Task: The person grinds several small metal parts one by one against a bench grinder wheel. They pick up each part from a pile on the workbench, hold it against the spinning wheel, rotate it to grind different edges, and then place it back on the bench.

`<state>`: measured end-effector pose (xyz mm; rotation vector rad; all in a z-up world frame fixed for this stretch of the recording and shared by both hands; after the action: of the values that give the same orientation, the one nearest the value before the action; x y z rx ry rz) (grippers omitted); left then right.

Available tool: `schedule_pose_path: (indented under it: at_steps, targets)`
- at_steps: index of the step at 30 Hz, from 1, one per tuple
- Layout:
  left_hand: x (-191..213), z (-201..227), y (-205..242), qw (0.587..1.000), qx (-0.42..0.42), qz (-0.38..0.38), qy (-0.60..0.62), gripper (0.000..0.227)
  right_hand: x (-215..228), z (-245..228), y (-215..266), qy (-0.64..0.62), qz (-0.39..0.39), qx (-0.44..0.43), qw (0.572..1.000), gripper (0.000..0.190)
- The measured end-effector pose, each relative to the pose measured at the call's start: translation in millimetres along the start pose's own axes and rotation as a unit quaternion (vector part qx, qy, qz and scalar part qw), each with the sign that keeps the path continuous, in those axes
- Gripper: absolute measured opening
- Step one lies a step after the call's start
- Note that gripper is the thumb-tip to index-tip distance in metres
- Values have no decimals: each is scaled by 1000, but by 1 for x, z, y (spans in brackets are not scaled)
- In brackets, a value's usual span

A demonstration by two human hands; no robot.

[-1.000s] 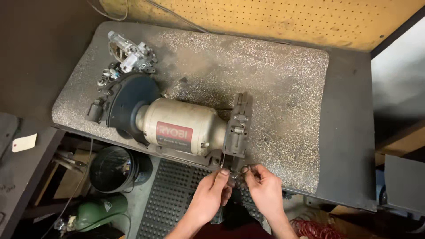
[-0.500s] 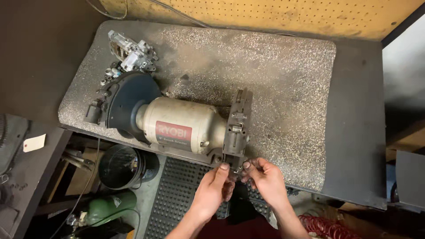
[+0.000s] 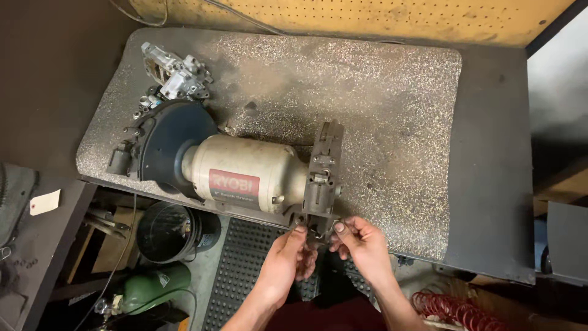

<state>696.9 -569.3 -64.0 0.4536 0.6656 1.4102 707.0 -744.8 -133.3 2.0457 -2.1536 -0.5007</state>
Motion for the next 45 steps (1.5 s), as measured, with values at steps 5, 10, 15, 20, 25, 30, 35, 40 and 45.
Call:
schedule_pose_path:
  at_steps: [5,10,15,20,25,30,35,40,45]
  targets:
    - [-2,3,9,999,-19,9,-27,38,-8,8,0,-11,26,-9,1000,14]
    - [-9,16,16,992,-36,21,-119,37,-12,8,4,-27,39,0,999,14]
    - [-14,11,11,997,-24,-1,-69,33,-10,-13,16,70,103,22,992,25]
    - [-14,7,0,997,-17,2,-78,32,-2,-9,11,177,139,14,974,32]
    - [-16,3,-1,996,-15,-9,-86,27,-3,-13,11,147,131,-8,980,28]
    - [-13,-14,-4,998,18,-6,-59,23,-2,-14,13,131,133,7,982,28]
    - [-15,-20,-8,999,21,-30,-10,23,0,-12,15,100,131,9,986,23]
    - [-13,3,-1,1000,26,-2,-6,30,-6,-13,11,102,135,31,985,23]
    - [-7,0,-8,999,35,-6,16,24,-10,-13,12,140,141,1,980,26]
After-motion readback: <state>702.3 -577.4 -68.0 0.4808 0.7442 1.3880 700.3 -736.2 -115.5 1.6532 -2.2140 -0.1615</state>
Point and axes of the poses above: each hand's wrist, its own y-axis away from the middle knuckle, its own x-axis out of the back of the hand, z = x × y, the point moved 5 cm from there along -y, towards the middle knuckle, and after that the axes turned 2 degrees about x, right-handed, at the moved point
